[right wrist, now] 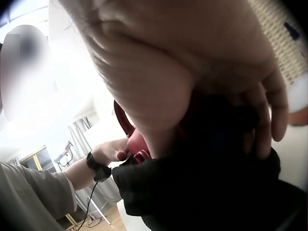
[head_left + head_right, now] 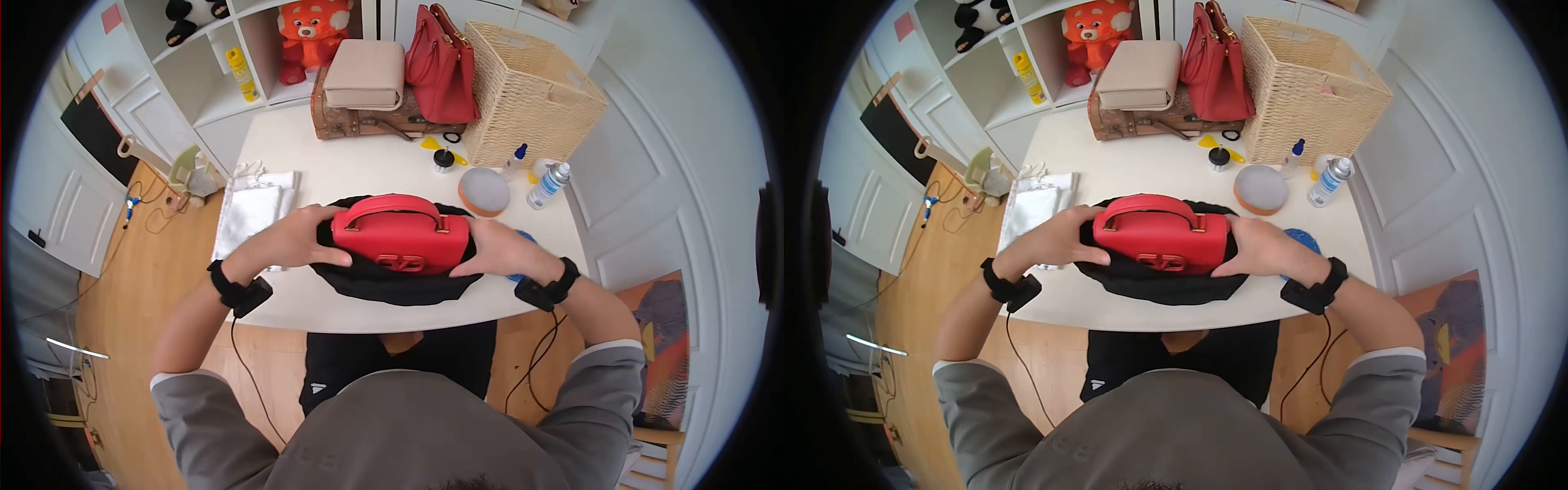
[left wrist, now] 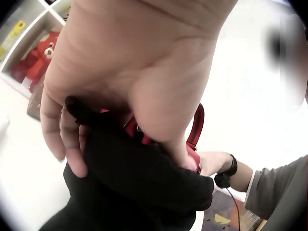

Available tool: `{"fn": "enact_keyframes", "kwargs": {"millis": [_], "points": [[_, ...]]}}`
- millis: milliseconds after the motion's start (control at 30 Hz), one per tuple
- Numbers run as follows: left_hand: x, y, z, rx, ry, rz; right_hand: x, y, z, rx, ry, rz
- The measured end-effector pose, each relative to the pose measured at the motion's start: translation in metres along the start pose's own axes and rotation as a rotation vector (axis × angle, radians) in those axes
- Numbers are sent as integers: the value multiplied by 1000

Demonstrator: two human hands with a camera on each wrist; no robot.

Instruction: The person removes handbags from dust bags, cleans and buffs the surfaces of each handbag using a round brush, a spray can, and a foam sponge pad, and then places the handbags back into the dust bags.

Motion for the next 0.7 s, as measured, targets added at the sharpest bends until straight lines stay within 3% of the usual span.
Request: {"fn": "enact_keyframes", "kwargs": {"millis": [67,167,300,367,433,500,700], "points": [[7,1,4,-19,-270,40,8,-3,-1,-1,205,-92],[8,-1,4,-18,-322,34,5,-3,-10,-15,355,-19],[-4,-5,4,-141,-329,62,22,-6,-19,-51,290,-32],[-24,-19,-11,-315,-368,15,20,-7,-21,-96,228,39],[-18,-23,-10,-313,-321,-45,20,-9,-22,-118,177,31],[-21,-28,-18,-363,-58,-75,20,-10,-25,-144,129,26],[-36,-33,-29,-492,195,-58,34,-19,-36,-185,71,23]]}}
Point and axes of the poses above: each hand's wrist, its own y-axis towards the middle knuckle, its own z-axis out of the palm, x = y × z, the point moved 8 cm from there along y, towards the middle knuckle, and after that the axes turned 2 degrees about x, right-handed, at the moved point
